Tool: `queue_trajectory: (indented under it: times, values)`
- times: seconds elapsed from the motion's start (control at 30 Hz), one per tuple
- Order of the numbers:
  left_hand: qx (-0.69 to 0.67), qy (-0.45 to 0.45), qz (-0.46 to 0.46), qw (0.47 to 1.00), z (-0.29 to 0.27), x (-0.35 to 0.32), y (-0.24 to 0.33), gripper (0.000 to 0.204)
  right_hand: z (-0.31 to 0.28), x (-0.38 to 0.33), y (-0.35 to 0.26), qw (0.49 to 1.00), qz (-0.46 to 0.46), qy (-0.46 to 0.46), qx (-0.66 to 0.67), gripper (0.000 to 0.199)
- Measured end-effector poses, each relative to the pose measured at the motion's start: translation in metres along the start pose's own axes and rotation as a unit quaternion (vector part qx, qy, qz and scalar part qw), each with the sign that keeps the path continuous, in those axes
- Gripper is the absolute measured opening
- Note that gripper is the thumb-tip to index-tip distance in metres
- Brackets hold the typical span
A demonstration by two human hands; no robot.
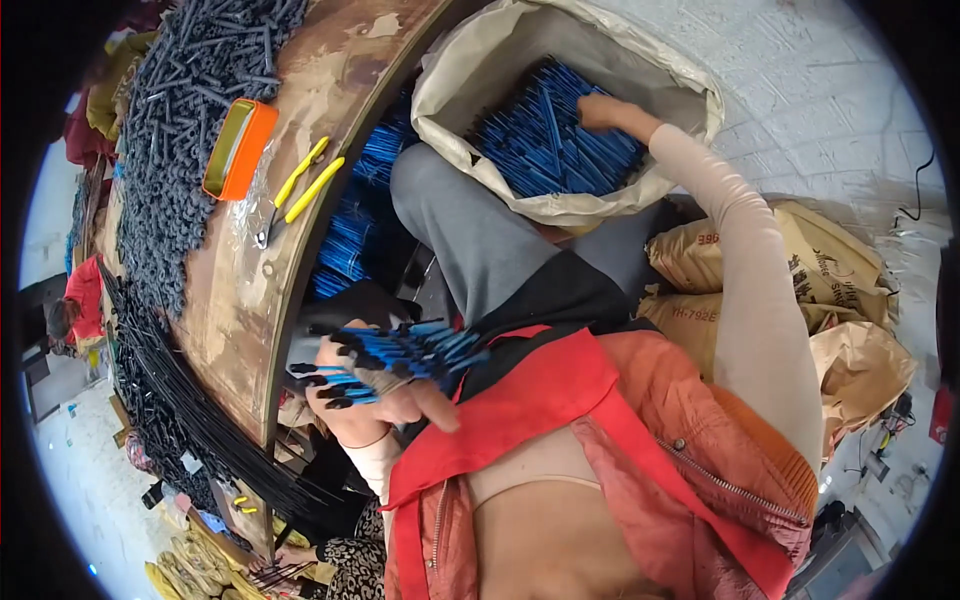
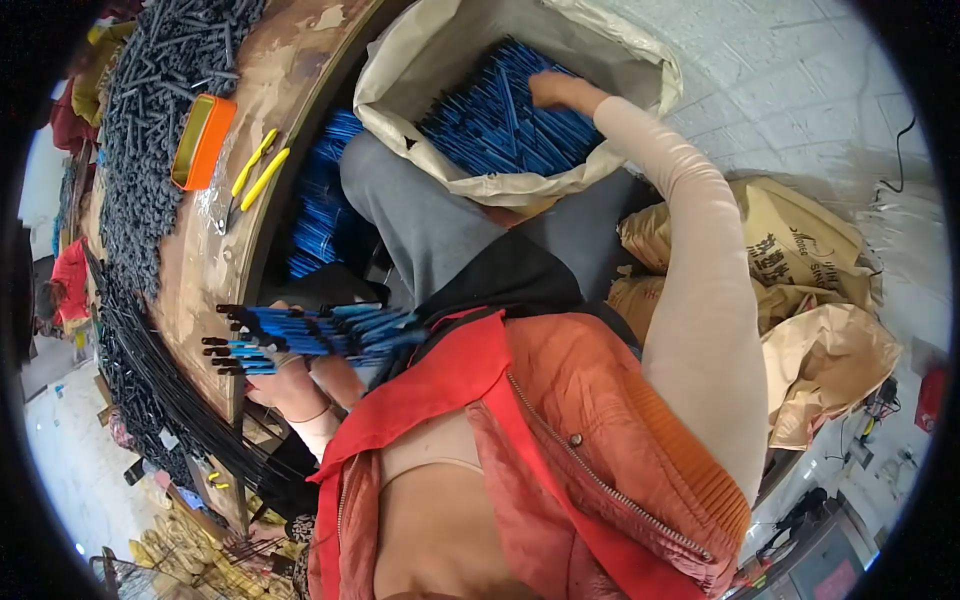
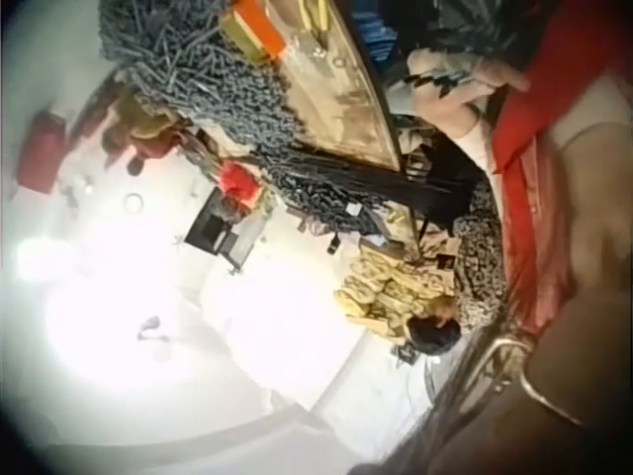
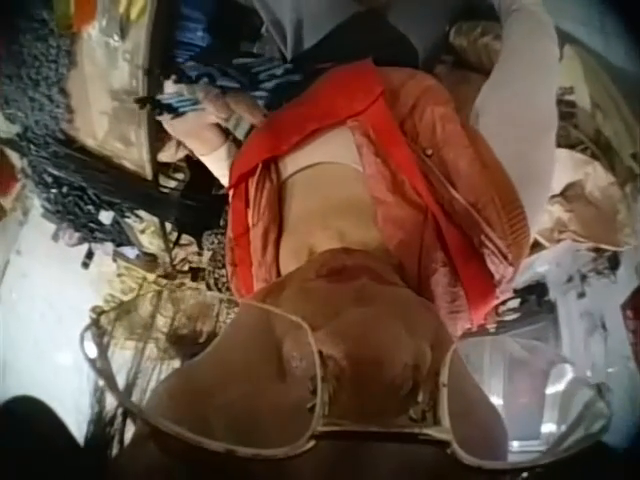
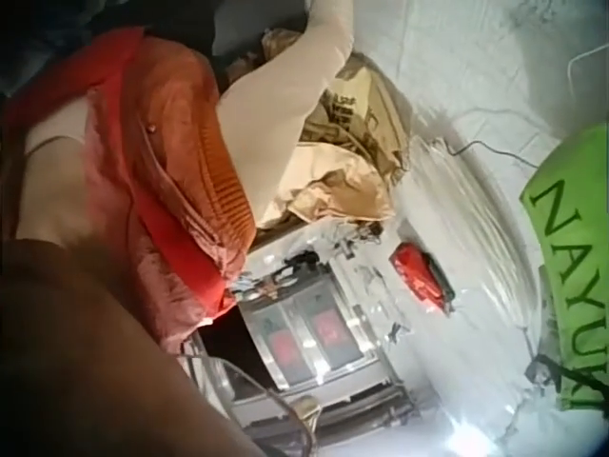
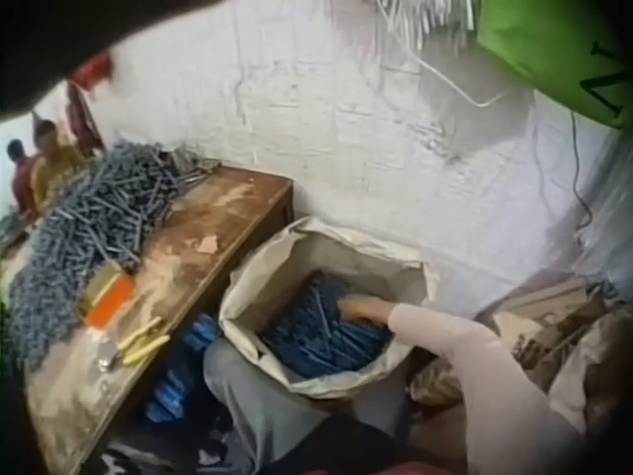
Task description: Bundling plastic components together and trimming the ties with pliers at a workbench.
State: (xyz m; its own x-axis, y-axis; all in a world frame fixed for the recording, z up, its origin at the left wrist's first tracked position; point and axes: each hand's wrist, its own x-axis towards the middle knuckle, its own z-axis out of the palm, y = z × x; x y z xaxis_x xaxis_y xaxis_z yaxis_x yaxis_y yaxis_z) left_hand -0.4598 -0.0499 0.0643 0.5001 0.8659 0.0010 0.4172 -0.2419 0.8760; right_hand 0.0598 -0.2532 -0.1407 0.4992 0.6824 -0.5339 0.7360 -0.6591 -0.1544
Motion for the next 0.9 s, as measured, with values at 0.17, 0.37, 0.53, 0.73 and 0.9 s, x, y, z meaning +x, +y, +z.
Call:
queue_trajectory:
  times: [0.17,0.37,0.53,0.73,0.9]
  values:
    - [-0.299,-0.483,-0.022,0.823,0.031,0.028,0.102,0.037,0.029,-0.015,-0.061,0.972,0.086,-0.078,0.205,0.068]
    - [-0.352,-0.454,-0.043,0.817,0.071,0.049,0.111,0.018,0.049,0.005,-0.013,0.950,0.145,-0.039,0.275,0.037]
    - [-0.381,-0.292,-0.076,0.874,0.086,0.074,0.102,0.016,-0.007,-0.093,-0.033,0.890,-0.053,0.101,0.441,0.030]
    - [-0.395,-0.227,-0.068,0.888,0.123,0.094,0.127,0.026,-0.116,-0.191,-0.110,0.758,-0.185,0.306,0.546,0.022]
    - [-0.368,-0.276,-0.077,0.885,0.138,0.095,0.130,0.041,-0.133,-0.199,-0.155,0.684,-0.375,0.575,0.247,0.019]
